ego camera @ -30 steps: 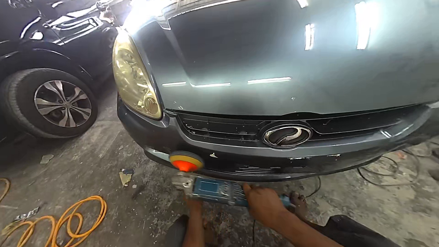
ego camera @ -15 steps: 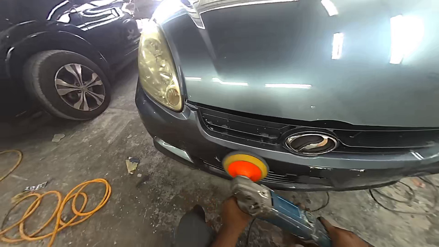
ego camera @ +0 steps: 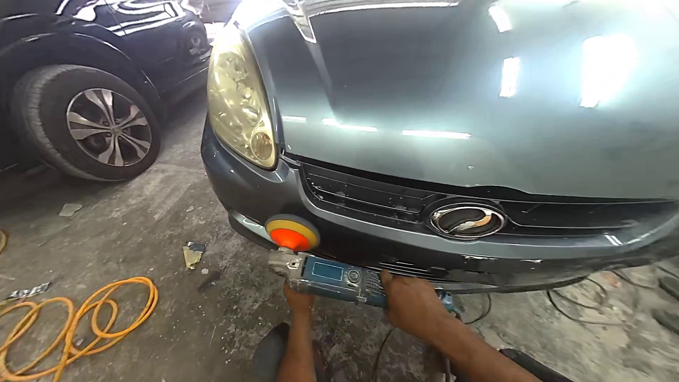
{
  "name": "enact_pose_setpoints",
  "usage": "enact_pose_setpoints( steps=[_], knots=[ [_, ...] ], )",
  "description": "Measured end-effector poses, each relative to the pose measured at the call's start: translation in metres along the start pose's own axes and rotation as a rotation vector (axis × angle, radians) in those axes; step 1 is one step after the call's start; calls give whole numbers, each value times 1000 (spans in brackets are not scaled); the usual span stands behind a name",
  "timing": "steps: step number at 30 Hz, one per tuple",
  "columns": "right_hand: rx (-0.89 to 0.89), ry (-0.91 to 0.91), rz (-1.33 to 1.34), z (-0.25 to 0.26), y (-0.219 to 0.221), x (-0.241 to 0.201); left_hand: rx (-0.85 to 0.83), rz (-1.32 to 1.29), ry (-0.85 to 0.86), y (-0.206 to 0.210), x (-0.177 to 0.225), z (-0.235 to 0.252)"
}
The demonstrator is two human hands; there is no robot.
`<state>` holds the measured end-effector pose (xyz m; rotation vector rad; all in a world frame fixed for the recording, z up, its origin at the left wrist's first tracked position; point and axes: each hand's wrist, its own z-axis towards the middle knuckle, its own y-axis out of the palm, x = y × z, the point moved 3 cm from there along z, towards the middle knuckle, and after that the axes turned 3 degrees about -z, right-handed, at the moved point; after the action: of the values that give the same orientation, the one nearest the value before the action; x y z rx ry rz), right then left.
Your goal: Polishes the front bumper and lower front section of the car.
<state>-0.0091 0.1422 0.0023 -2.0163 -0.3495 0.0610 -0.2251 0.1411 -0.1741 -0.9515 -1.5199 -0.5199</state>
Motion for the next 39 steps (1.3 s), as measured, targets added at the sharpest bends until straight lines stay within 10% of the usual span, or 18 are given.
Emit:
enact_pose_setpoints(
  steps=[14, 29, 39],
  knots=[
    [16, 119, 85, -61, 103, 120, -506, 355, 0, 50, -3, -94],
    [-22, -55, -30, 25, -50, -97, 32, -115, -56, -52, -15, 77],
    [44, 116, 313, -43, 72, 54, -304, 609, 136, -28, 79, -45]
  ],
)
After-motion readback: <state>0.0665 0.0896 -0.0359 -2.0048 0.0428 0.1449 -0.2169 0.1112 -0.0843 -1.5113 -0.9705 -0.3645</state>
